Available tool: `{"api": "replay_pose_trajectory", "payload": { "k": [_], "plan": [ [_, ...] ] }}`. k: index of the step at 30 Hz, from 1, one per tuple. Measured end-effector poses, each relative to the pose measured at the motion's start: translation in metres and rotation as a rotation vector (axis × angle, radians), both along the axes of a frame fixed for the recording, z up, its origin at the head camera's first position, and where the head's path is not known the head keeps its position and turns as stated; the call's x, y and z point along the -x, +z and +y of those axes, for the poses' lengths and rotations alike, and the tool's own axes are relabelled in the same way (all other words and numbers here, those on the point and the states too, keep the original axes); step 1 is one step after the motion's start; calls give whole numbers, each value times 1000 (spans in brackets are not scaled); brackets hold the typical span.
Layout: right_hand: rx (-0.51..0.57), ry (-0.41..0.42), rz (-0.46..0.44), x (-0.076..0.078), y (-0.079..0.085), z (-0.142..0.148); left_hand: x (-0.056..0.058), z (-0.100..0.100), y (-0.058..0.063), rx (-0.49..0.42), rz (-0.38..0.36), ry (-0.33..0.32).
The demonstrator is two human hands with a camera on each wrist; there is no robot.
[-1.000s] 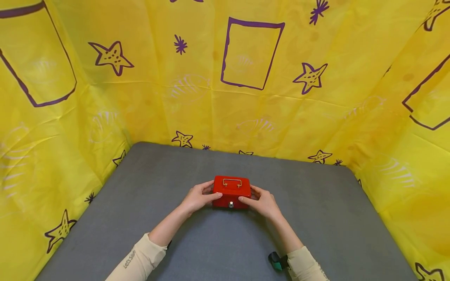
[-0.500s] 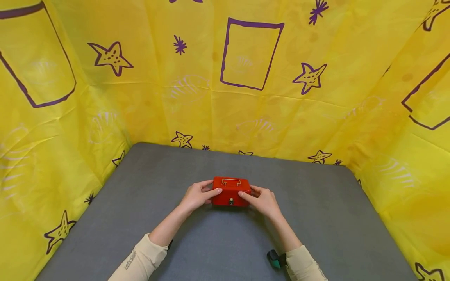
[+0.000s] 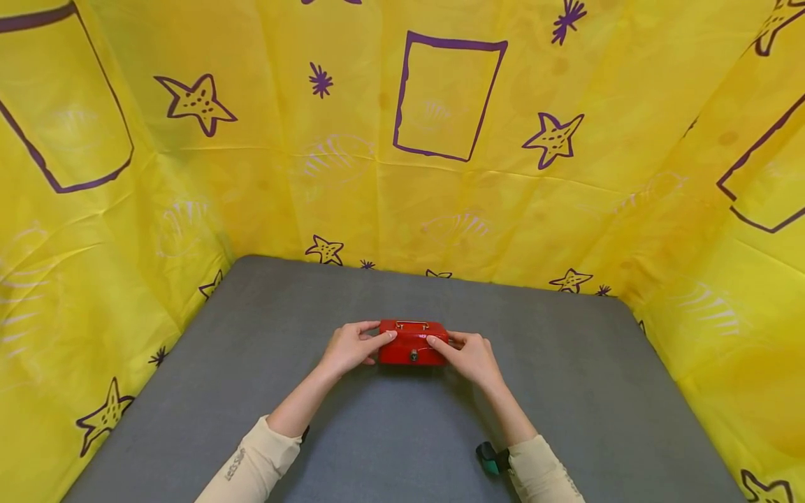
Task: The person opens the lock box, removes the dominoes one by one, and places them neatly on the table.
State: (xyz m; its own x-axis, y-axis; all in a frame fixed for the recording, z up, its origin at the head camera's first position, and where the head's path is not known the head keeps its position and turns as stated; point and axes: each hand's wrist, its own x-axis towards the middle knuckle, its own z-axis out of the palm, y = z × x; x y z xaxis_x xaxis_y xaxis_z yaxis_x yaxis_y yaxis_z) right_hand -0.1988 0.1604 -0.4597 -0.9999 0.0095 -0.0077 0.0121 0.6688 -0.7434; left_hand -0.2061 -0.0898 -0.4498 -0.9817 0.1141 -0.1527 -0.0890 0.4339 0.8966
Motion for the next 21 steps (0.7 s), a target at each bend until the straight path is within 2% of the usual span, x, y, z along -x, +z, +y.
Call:
{"api": "replay_pose_trajectory", "payload": {
  "k": [5, 16, 21],
  "plan": [
    [-15, 5, 13, 3, 1, 0, 2, 0, 0, 35, 9, 7],
    [-37, 23, 54, 8, 0, 0, 5, 0, -3, 179, 123, 12],
    [-29, 13, 40, 10, -1, 0, 5, 2, -3, 192, 139, 20]
  ]
}}
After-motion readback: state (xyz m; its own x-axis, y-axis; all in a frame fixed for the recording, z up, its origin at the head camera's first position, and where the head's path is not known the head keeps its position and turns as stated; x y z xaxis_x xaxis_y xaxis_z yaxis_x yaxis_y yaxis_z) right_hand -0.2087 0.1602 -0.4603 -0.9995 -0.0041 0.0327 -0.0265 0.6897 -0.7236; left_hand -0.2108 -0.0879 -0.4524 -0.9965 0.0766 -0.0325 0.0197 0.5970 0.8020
